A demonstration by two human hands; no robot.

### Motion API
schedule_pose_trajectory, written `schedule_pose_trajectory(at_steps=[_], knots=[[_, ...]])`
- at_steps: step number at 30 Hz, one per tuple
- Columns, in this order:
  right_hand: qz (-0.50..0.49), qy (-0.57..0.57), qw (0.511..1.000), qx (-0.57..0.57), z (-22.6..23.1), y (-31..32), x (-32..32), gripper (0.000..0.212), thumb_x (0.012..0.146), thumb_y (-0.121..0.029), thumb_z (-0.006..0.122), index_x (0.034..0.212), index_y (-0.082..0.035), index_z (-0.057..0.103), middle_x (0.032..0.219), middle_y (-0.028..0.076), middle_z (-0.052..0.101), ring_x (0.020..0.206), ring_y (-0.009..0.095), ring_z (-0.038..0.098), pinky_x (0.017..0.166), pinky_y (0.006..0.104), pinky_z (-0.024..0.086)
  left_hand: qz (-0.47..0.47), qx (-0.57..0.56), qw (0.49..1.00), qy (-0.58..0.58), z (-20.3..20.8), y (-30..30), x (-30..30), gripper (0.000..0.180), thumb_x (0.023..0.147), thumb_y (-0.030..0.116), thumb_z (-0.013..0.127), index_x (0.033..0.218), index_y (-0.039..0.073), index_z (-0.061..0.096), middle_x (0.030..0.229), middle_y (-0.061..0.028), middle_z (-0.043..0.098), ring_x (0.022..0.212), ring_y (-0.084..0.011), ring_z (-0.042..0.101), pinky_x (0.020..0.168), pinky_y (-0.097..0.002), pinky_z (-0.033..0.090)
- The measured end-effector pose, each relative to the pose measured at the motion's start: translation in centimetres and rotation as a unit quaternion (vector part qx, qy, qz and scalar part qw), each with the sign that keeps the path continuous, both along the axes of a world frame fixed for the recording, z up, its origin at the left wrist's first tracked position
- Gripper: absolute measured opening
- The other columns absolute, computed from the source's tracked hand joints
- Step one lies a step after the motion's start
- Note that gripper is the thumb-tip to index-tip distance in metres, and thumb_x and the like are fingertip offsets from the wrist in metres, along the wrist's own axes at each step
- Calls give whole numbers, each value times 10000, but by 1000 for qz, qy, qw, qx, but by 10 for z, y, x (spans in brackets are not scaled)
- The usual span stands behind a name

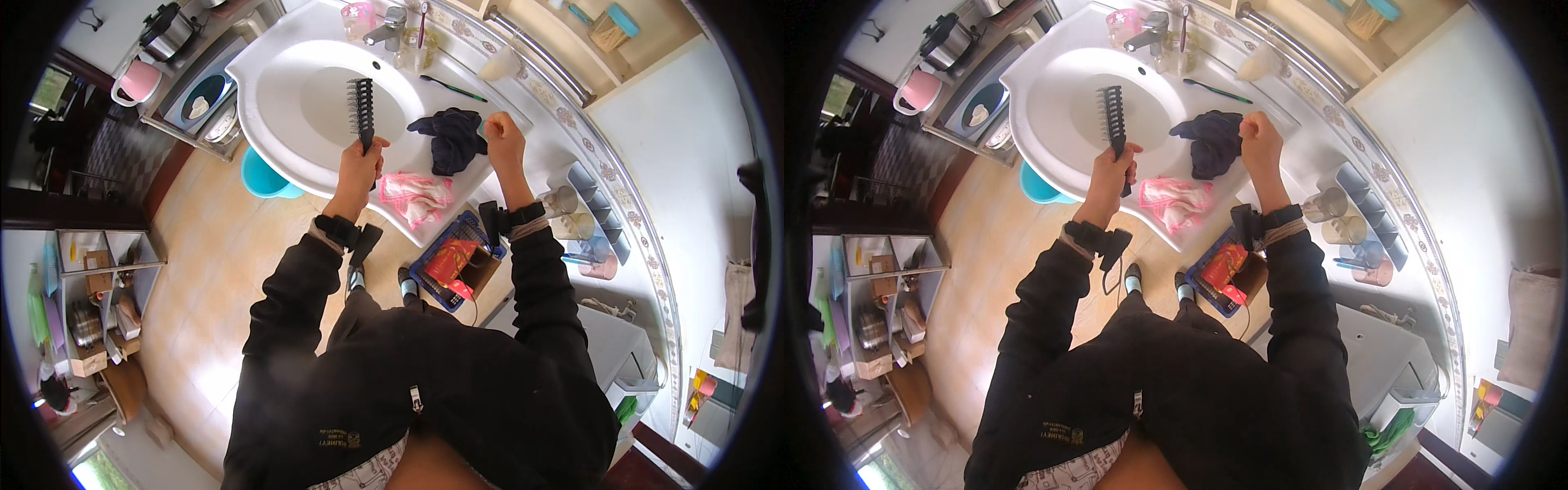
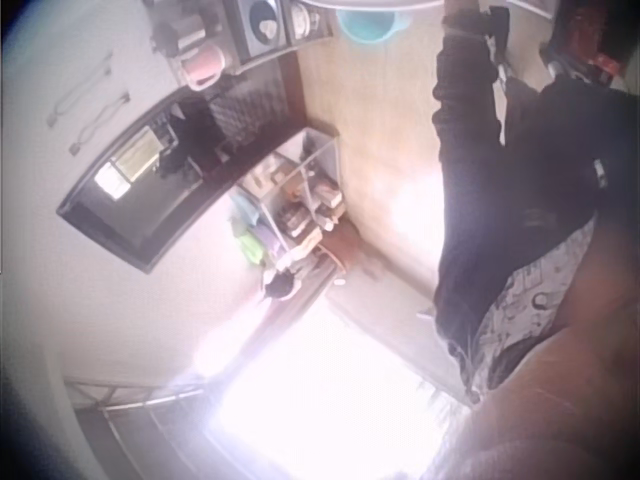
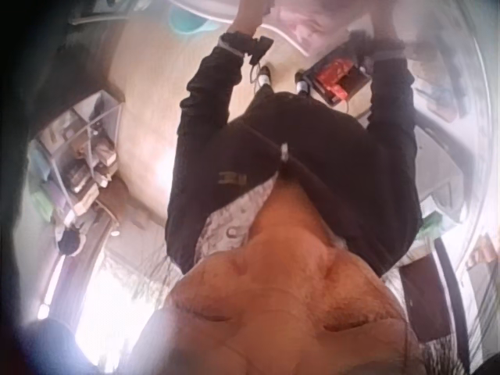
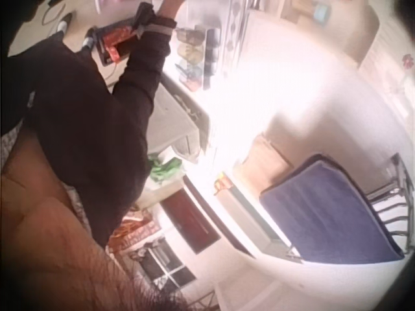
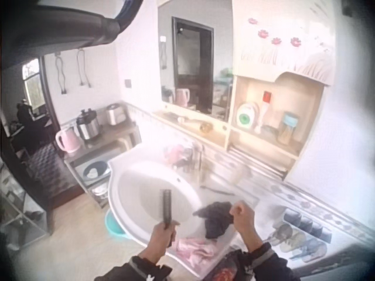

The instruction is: The person cleans a round hairbrush using a toothbrush and water at a sink, then wipes it with a dark cloth. They place the brush in a wall-mounted organizer, adjust a plastic tray, and later wring out a dark cloth over the sink before placing it on a washing machine.

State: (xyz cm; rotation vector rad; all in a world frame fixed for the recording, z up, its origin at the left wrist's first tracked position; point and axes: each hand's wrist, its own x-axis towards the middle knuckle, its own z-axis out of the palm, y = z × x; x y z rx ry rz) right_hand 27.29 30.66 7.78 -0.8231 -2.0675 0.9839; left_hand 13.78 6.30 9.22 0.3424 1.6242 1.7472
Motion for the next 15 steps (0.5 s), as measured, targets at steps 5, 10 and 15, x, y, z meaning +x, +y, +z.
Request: schedule_pose_trajectory(at_steps=[5, 10, 15], knots=[[60, -191, 965, 167, -12, -22, -6, 422, 798, -201, 674, 1185, -140, 519, 989, 174, 576, 923, 360, 590, 766, 440, 474, 96, -107, 970, 195, -10, 25, 23, 209, 900, 137, 516, 1048, 6, 588, 614, 15, 451, 540, -86, 427, 527, -239, 381], [151, -22, 984, 92, -17, -1, -15, 440, 762, -103, 680, 1167, -113, 507, 1013, 169, 574, 922, 349, 593, 770, 399, 487, 113, -112, 963, 215, -7, 18, 21, 232, 876, 100, 548, 1076, -11, 587, 668, -11, 514, 533, -100, 476, 492, -240, 406], [260, 285, 833, -396, 15, 5, 7, 297, 896, -184, 609, 1157, -142, 474, 1132, 58, 568, 992, 249, 580, 808, 420, 486, 67, -101, 984, 127, 10, 12, 26, 150, 855, 49, 573, 995, -3, 583, 696, -42, 547, 537, -114, 534, 481, -264, 455]])
